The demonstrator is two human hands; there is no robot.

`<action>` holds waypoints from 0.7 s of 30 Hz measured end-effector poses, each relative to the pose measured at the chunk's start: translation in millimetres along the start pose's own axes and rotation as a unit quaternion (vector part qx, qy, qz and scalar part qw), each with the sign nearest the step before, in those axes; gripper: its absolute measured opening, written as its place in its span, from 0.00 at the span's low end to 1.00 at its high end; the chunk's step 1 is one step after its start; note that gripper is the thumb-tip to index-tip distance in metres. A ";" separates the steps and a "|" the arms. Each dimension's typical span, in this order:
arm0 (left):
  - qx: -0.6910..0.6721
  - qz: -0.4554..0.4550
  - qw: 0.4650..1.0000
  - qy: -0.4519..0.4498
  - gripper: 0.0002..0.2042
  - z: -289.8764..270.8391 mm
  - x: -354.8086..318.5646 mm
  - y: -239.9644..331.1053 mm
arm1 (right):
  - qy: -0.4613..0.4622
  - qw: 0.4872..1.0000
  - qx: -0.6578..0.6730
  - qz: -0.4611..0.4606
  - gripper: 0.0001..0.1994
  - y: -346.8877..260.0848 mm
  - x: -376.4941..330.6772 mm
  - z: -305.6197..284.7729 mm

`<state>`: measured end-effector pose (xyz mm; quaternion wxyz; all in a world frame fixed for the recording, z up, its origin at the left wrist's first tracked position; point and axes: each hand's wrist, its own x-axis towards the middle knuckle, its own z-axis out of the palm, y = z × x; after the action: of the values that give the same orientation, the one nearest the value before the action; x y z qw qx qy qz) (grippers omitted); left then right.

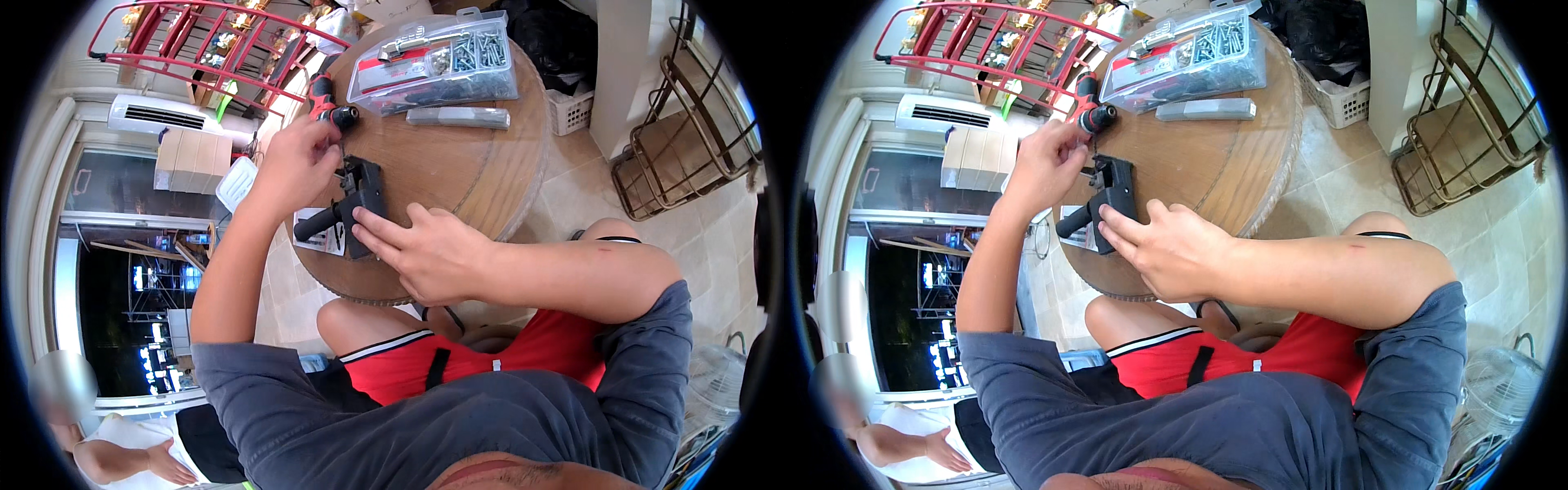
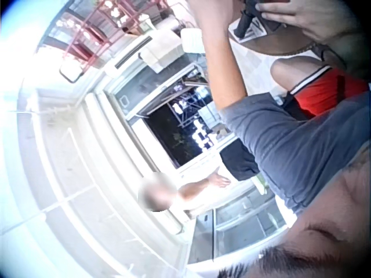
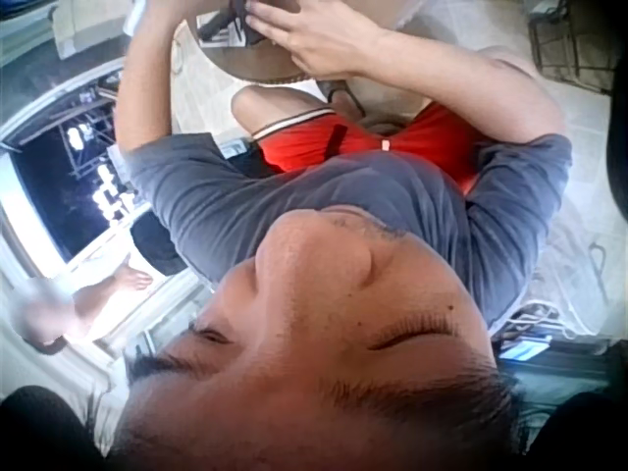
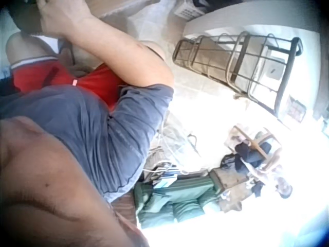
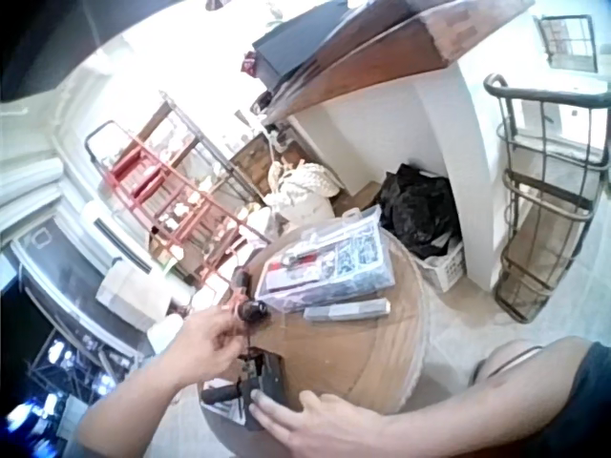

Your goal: The person unboxes a package of saw blades and inserts one into a handheld power tool assembly by hand.

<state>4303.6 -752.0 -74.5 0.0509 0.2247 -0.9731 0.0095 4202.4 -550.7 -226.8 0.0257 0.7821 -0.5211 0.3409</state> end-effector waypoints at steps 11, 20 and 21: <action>-0.036 -0.020 0.998 -0.040 0.03 -14.1 -80.6 16.5 | 0.017 1.000 0.007 -0.003 0.38 -1.8 0.6 6.0; 0.021 0.051 0.996 -0.075 0.10 -13.4 -47.0 20.0 | 0.026 1.000 0.006 -0.002 0.38 0.0 -1.2 5.2; 0.042 0.057 0.993 -0.095 0.10 -20.7 -40.6 24.8 | 0.027 1.000 0.008 -0.002 0.38 0.4 -1.3 5.2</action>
<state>4331.0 -711.1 -57.9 -0.0520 0.1706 -0.9835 0.0314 4204.4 -551.9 -231.6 0.0344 0.7736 -0.5161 0.3661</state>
